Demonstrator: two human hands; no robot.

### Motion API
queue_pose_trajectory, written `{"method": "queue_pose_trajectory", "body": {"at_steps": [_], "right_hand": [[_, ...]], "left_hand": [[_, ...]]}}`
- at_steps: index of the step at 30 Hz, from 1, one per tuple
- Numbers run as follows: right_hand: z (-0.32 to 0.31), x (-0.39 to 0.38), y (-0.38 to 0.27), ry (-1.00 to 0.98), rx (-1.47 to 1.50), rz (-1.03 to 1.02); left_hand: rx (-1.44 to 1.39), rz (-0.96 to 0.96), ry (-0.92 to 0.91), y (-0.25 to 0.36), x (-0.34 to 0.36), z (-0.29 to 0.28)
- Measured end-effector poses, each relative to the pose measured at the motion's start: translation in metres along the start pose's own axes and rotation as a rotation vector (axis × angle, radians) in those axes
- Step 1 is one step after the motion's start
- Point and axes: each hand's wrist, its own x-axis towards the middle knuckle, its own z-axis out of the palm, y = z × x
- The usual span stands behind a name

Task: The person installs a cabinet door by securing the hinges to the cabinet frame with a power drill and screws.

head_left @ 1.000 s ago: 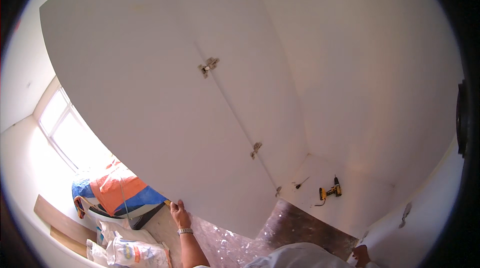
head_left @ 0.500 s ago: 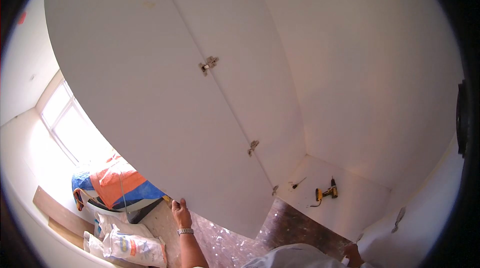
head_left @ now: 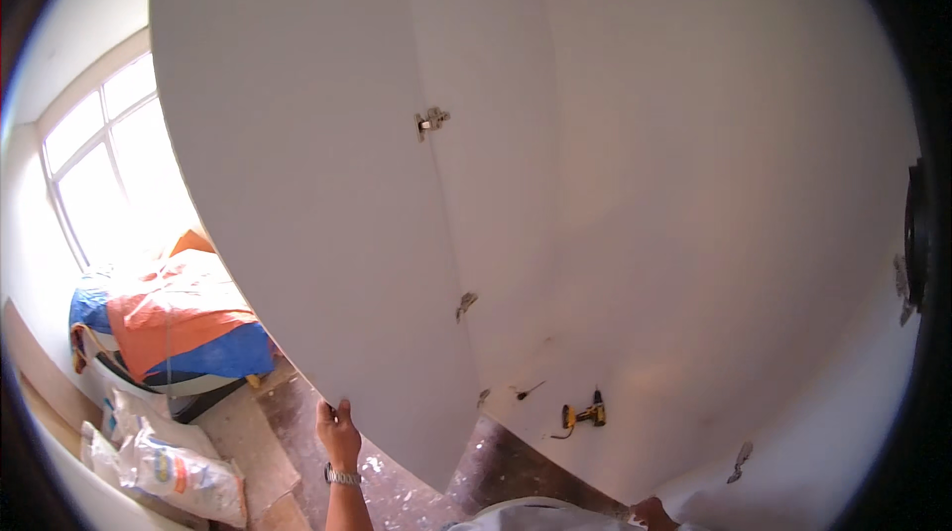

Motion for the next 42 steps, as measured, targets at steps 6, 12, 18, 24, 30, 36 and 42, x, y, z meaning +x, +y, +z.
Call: {"method": "queue_pose_trajectory", "body": {"at_steps": [6,12,18,24,30,36,42], "right_hand": [[-0.008,0.016,-0.107,0.1,-0.853,-0.613],[-0.061,-0.163,-0.442,0.157,0.107,-0.595],[-0.089,-0.292,-0.58,0.209,0.666,-1.007],[-0.095,-0.321,-0.618,0.712,0.596,-1.05],[-0.109,-0.311,-0.615,1.008,0.6,-0.843],[-0.122,-0.287,-0.593,1.074,0.643,-0.85],[-0.135,-0.276,-0.575,1.087,0.653,-0.877]], "left_hand": [[0.013,0.099,-0.177,-0.012,-0.017,-0.009],[-0.216,0.296,-0.355,-0.011,-0.017,-0.003],[-0.386,0.26,-0.329,-0.031,-0.037,0.019],[-0.533,0.422,-0.726,-0.001,-0.015,0.001],[-0.487,0.344,-1.144,-0.055,-0.024,0.01],[0.005,0.079,-1.369,-0.204,-0.05,0.013],[0.563,-0.133,-1.461,-0.403,-0.107,-0.068]]}}
